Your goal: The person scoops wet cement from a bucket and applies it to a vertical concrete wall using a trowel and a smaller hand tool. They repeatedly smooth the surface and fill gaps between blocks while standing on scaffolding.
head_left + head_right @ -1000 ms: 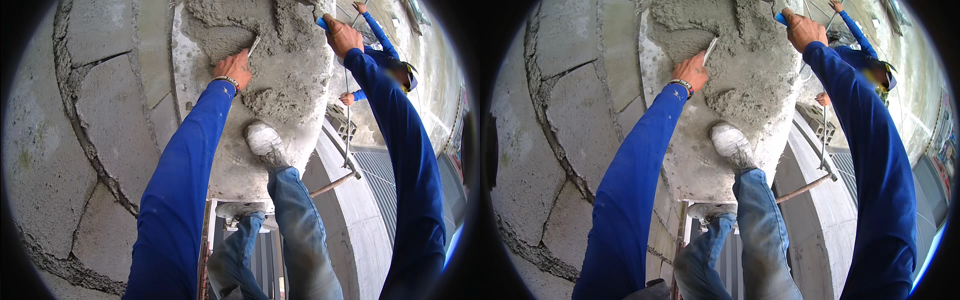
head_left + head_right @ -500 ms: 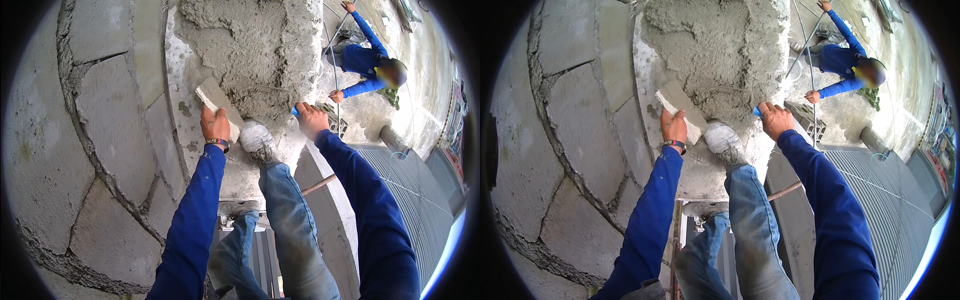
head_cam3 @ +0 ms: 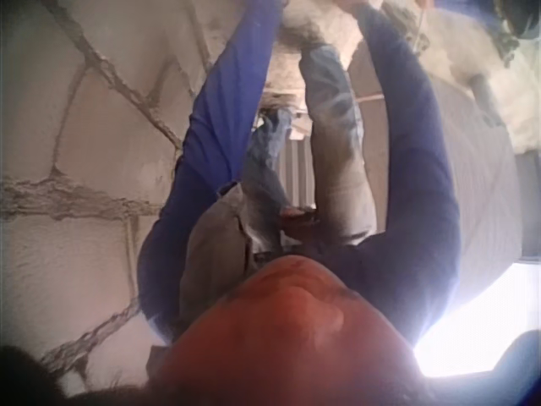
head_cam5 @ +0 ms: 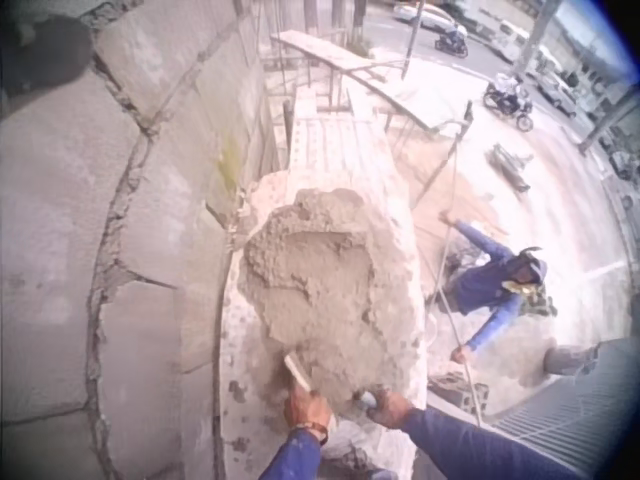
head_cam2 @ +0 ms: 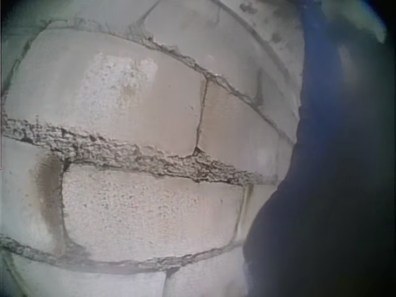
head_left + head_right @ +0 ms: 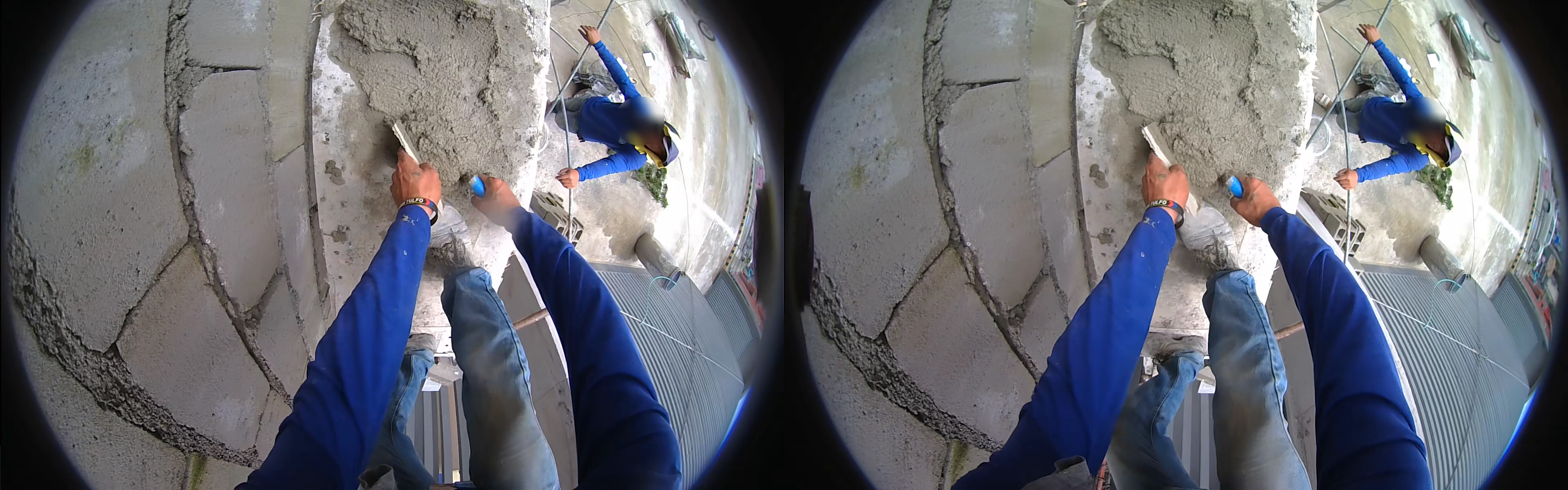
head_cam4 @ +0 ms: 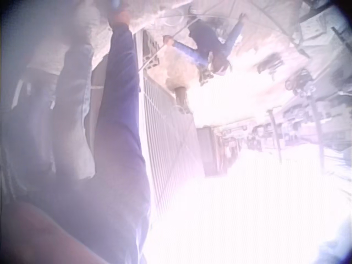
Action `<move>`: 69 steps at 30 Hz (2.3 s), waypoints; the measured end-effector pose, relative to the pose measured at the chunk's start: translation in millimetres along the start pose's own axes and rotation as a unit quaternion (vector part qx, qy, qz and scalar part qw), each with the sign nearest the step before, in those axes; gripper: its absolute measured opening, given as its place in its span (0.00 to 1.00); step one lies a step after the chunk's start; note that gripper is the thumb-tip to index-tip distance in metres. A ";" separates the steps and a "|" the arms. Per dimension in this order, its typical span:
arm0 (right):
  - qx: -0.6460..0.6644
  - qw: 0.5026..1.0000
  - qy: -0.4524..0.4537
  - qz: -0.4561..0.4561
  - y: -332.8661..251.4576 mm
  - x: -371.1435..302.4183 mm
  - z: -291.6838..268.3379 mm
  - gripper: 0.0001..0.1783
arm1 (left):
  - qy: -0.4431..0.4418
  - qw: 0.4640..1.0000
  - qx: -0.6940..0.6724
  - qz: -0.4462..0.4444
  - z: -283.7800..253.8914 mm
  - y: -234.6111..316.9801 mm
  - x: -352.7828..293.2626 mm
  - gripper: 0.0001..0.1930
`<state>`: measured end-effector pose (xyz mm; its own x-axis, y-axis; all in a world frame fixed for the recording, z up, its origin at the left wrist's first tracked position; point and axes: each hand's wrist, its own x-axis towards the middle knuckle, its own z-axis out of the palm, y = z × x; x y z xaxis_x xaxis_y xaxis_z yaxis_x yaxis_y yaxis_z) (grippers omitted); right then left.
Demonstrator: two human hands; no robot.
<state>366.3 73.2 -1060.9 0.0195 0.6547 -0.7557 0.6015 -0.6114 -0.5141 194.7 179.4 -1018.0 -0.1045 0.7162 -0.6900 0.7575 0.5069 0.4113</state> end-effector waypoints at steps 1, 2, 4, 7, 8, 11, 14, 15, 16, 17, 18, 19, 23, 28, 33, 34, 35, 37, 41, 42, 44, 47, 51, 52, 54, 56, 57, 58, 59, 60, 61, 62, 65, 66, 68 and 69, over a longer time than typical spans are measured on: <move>0.004 1.000 -0.019 -0.008 -6.6 -11.2 -12.1 0.14 | -0.003 1.000 -0.008 0.002 -11.6 4.6 -15.9 0.20; 0.011 1.000 -0.026 -0.005 -18.5 -26.7 -25.7 0.14 | -0.003 1.000 -0.016 0.005 -27.9 11.5 -34.3 0.20; 0.023 0.997 -0.071 0.008 -42.3 -59.0 -51.3 0.16 | -0.010 0.998 -0.062 0.018 -66.7 24.6 -76.0 0.20; 0.033 0.994 -0.109 0.001 -103.0 -137.1 -94.2 0.17 | 0.021 0.996 -0.078 0.040 -158.9 48.9 -184.5 0.23; 0.031 0.994 -0.106 -0.023 -121.4 -165.3 -106.8 0.17 | 0.036 0.991 -0.114 0.053 -191.9 45.8 -222.9 0.23; 0.030 0.990 -0.138 0.028 -198.7 -270.8 -149.9 0.16 | 0.059 0.993 -0.083 0.056 -300.1 19.5 -348.7 0.23; -0.044 0.994 -0.071 -0.070 -248.6 -374.9 -175.9 0.13 | 0.064 0.997 0.018 0.024 -393.8 -44.1 -470.8 0.24; -0.006 0.992 -0.110 -0.068 -224.6 -386.2 -168.3 0.12 | 0.111 0.993 0.008 0.033 -405.2 -86.0 -514.9 0.27; -0.015 0.988 -0.102 -0.114 -238.5 -418.8 -179.0 0.13 | 0.099 0.994 0.051 0.017 -430.7 -107.1 -556.5 0.28; -0.001 0.985 -0.150 -0.081 -266.3 -448.6 -196.2 0.13 | 0.087 0.992 0.092 -0.004 -459.2 -122.1 -598.6 0.30; -0.044 0.978 -0.147 -0.139 -289.1 -473.1 -207.3 0.14 | 0.078 0.990 0.103 -0.049 -486.3 -136.4 -637.2 0.30; -0.050 0.980 -0.079 -0.176 -267.6 -482.6 -201.4 0.13 | 0.058 0.988 0.106 -0.096 -507.7 -155.0 -680.3 0.30; -0.007 0.901 -0.164 -0.403 -283.1 -496.5 -209.5 0.19 | 0.118 0.964 0.027 -0.235 -488.6 -258.0 -825.6 0.27; -0.284 0.819 -0.354 -0.351 -466.2 -618.8 -191.6 0.25 | 0.209 0.872 -0.105 -0.430 -404.4 -309.5 -962.3 0.23; -0.356 0.743 -0.455 -0.337 -544.0 -695.2 -114.8 0.16 | 0.254 0.773 -0.267 -0.516 -315.0 -312.5 -1054.9 0.26; -0.443 0.650 -0.504 -0.356 -554.8 -696.7 -97.3 0.30 | 0.263 0.743 -0.277 -0.549 -296.4 -311.3 -1070.5 0.26; -0.400 0.680 -0.527 -0.315 -564.6 -715.9 -75.0 0.23 | 0.270 0.714 -0.286 -0.579 -279.0 -314.3 -1080.5 0.25; -0.315 0.732 -0.562 -0.220 -575.7 -767.4 -28.1 0.13 | 0.318 0.654 -0.301 -0.617 -225.8 -319.5 -1105.2 0.23; -0.423 0.622 -0.589 -0.296 -595.4 -848.7 66.8 0.09 | 0.514 0.477 -0.387 -0.599 -205.6 -331.7 -1130.7 0.19; -0.435 0.608 -0.593 -0.299 -602.3 -875.8 89.7 0.09 | 0.572 0.440 -0.408 -0.560 -224.4 -335.0 -1131.1 0.17; -0.453 0.573 -0.617 -0.293 -611.2 -938.1 137.9 0.09 | 0.670 0.368 -0.423 -0.487 -240.9 -354.8 -1149.1 0.16; -0.510 0.579 -0.592 -0.232 -635.0 -1044.7 203.9 0.10 | 0.754 0.302 -0.448 -0.374 -295.9 -400.6 -1174.1 0.14; -0.514 0.556 -0.603 -0.251 -651.1 -1145.5 296.7 0.10 | 0.765 0.267 -0.444 -0.384 -347.5 -453.1 -1237.5 0.11; -0.503 0.563 -0.600 -0.265 -656.6 -1171.5 316.6 0.10 | 0.774 0.266 -0.440 -0.369 -368.4 -466.7 -1254.6 0.11; -0.482 0.578 -0.590 -0.292 -667.5 -1210.3 353.8 0.10 | 0.802 0.250 -0.440 -0.318 -407.6 -493.3 -1283.7 0.10; -0.470 0.600 -0.567 -0.312 -673.5 -1242.3 393.9 0.11 | 0.825 0.231 -0.444 -0.264 -434.0 -518.6 -1309.8 0.10; -0.460 0.610 -0.559 -0.322 -680.0 -1258.9 413.5 0.11 | 0.828 0.229 -0.451 -0.240 -446.3 -531.9 -1319.8 0.10; -0.426 0.620 -0.568 -0.334 -685.3 -1274.6 429.9 0.12 | 0.833 0.230 -0.456 -0.212 -460.0 -544.5 -1330.1 0.10; -0.393 0.640 -0.566 -0.340 -690.2 -1284.6 446.8 0.14 | 0.832 0.258 -0.440 -0.218 -475.5 -554.7 -1337.9 0.10; -0.393 0.641 -0.550 -0.364 -694.7 -1291.5 469.1 0.16 | 0.830 0.285 -0.423 -0.224 -489.8 -563.5 -1344.4 0.10; -0.387 0.641 -0.539 -0.385 -698.6 -1299.1 490.6 0.17 | 0.829 0.312 -0.403 -0.228 -501.2 -575.3 -1348.0 0.10; -0.381 0.639 -0.530 -0.407 -701.4 -1309.2 510.2 0.17 | 0.830 0.320 -0.392 -0.235 -504.1 -590.0 -1348.2 0.10; -0.451 0.571 -0.450 -0.518 -707.9 -1350.8 568.9 0.18 | 0.820 0.335 -0.389 -0.254 -510.8 -629.7 -1346.5 0.10; -0.479 0.532 -0.390 -0.579 -706.8 -1362.4 586.2 0.18 | 0.810 0.335 -0.408 -0.255 -516.2 -638.2 -1349.1 0.10; -0.482 0.306 -0.297 -0.766 -708.4 -1361.8 629.3 0.18 | 0.784 0.357 -0.421 -0.284 -526.1 -645.0 -1355.2 0.08; -0.467 0.178 -0.243 -0.831 -706.3 -1362.6 642.4 0.18 | 0.766 0.377 -0.415 -0.316 -528.8 -646.9 -1359.2 0.08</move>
<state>-598.2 -672.6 71.2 -0.7414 -0.6681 0.0627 -0.6711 0.7381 -0.0704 -494.0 -868.3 -31.3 -0.8254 -0.5579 0.0859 -0.1248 0.3289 0.9361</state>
